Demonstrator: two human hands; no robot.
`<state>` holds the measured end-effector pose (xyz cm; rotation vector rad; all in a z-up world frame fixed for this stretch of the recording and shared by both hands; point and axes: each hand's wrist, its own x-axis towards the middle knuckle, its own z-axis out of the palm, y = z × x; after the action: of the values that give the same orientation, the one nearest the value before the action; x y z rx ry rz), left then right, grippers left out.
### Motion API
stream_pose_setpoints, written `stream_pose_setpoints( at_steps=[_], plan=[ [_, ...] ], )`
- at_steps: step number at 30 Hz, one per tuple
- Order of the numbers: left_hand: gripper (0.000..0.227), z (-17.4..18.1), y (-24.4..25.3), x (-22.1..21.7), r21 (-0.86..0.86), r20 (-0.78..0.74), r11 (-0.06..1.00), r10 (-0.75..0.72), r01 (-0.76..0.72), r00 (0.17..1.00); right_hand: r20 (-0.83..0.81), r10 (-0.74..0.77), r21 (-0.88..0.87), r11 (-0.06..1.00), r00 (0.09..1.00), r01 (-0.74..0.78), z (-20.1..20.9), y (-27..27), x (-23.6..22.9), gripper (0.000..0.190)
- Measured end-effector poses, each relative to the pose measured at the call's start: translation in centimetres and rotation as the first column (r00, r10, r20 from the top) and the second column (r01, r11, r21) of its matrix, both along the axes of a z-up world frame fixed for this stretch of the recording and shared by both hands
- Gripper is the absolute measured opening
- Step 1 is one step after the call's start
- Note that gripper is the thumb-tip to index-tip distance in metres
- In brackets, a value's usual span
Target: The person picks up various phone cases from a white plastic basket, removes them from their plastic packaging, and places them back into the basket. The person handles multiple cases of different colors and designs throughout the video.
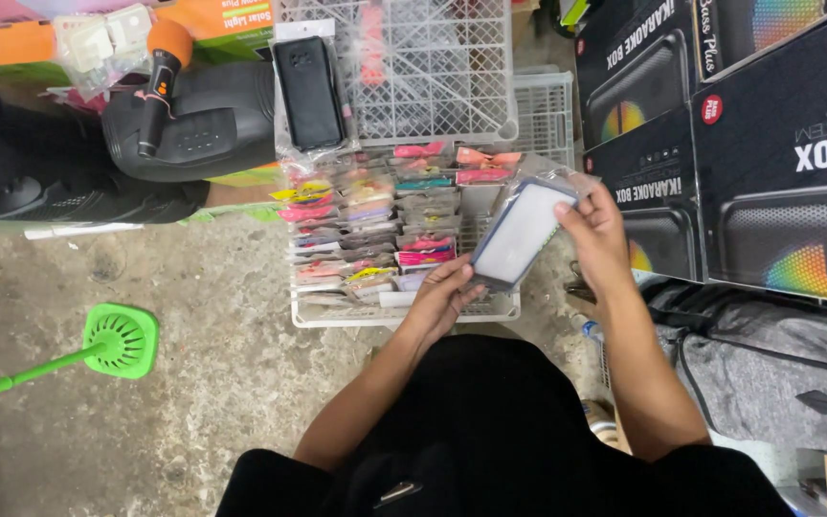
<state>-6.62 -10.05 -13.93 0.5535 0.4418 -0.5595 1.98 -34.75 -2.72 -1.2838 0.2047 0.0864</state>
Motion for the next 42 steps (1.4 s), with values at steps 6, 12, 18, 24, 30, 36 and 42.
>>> stream_pose_setpoints(
  at_steps=[6, 12, 18, 24, 30, 36, 42],
  plan=[
    [0.039, 1.8, -0.1, 3.4, 0.304, 0.009, 0.953, 0.02, -0.022, 1.0, -0.021, 0.104, -0.17, 0.98, 0.994, -0.106, -5.8, -1.7, 2.4, 0.028],
    [0.042, 1.5, 5.3, 5.2, 0.871, 0.386, 0.416, -0.254, -0.26, 0.887, -0.012, 0.112, -0.402, 0.909, 0.994, -0.107, -10.1, 0.8, 4.0, 0.025],
    [0.039, 7.0, 9.0, 10.2, 0.943, 0.329, 0.125, -0.213, -0.309, 0.92, 0.285, 0.346, -0.772, 0.635, 0.894, 0.0, -11.4, 3.3, 4.4, 0.024],
    [0.049, 5.4, 14.2, 17.0, 0.704, 0.358, -0.491, -0.379, -0.513, 0.853, 0.084, 0.246, -0.806, 0.586, 0.966, -0.079, -13.9, 3.5, 3.6, 0.033],
    [0.053, 4.8, 17.9, 22.8, 0.799, 0.192, -0.539, -0.193, -0.268, 0.962, 0.086, 0.194, -0.694, 0.715, 0.977, -0.081, -14.5, 3.5, 2.1, 0.061],
    [0.023, 0.3, 22.0, 25.0, 0.878, 0.198, -0.398, -0.204, -0.266, 0.959, 0.101, 0.159, -0.764, 0.645, 0.982, -0.026, -11.8, 4.5, -1.0, 0.075],
    [0.018, 0.3, 23.7, 25.8, 0.898, 0.378, -0.213, -0.078, -0.386, 0.923, 0.072, 0.366, -0.847, 0.514, 0.928, -0.137, -13.1, 5.0, -5.6, 0.046]
  ],
)
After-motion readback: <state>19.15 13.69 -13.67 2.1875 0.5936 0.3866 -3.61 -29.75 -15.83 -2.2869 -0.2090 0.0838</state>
